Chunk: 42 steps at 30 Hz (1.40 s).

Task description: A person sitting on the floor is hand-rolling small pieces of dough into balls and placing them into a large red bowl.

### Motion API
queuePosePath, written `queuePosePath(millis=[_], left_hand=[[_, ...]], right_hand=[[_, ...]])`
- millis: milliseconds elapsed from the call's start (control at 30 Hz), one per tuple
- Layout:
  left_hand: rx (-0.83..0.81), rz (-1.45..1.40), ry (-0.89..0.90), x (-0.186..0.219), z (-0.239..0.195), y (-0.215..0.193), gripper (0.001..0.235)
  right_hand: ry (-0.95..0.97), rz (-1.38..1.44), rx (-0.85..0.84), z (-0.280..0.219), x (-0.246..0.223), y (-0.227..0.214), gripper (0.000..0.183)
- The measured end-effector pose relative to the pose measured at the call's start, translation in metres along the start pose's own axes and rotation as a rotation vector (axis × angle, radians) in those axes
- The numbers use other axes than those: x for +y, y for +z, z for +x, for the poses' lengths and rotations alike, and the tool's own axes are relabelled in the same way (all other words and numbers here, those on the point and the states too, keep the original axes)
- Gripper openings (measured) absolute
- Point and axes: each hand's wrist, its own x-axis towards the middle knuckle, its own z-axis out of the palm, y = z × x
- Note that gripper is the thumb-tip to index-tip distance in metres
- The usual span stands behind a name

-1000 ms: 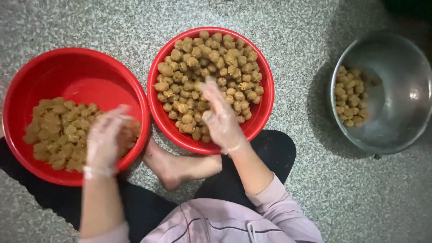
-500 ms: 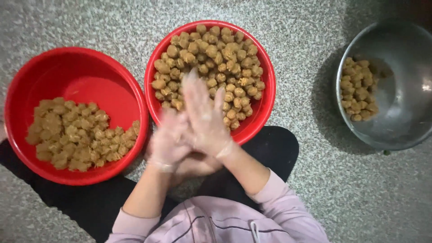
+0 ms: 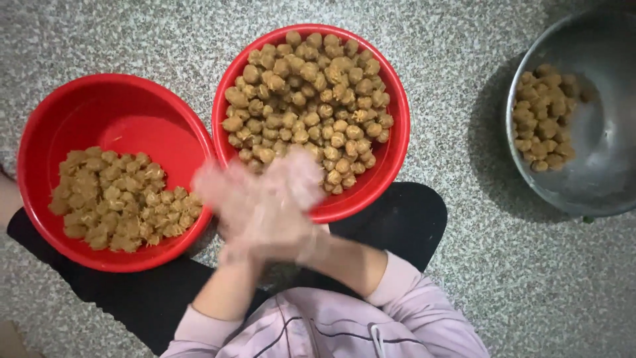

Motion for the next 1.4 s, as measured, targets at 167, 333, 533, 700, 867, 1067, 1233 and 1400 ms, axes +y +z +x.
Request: queuePosePath(millis=[167, 333, 533, 700, 867, 1067, 1233, 1400], left_hand=[[0.244, 0.756, 0.532, -0.066, 0.007, 0.094, 0.08], [0.223, 0.946, 1.601, -0.119, 0.026, 0.042, 0.08], [0.479, 1.634, 0.272, -0.118, 0.034, 0.102, 0.056], [0.808, 1.764, 0.267, -0.098, 0.012, 0.16, 0.054], [0.994, 2.771, 1.093, 0.011, -0.075, 0.217, 0.025], [1.641, 2.875, -0.056, 0.13, -0.138, 0.164, 0.033], [1.784, 2.603, -0.375, 0.046, -0.074, 0.182, 0.042], [1.831, 2.442, -0.556, 0.062, -0.08, 0.16, 0.033]], right_hand=[[0.257, -0.212, -0.168, -0.01, 0.034, -0.012, 0.092], [0.344, 0.05, 0.066, 0.014, 0.007, -0.043, 0.098], [0.534, 0.288, 0.247, -0.022, 0.077, -0.094, 0.091], [0.504, 0.24, 0.445, -0.044, 0.105, -0.096, 0.067], [0.537, 0.432, 0.469, -0.036, 0.102, -0.09, 0.076], [0.5, 0.664, 0.617, -0.041, 0.116, -0.066, 0.084], [0.667, 0.835, 0.52, -0.038, 0.119, -0.067, 0.08], [0.866, 1.01, 0.503, -0.037, 0.122, -0.066, 0.052]])
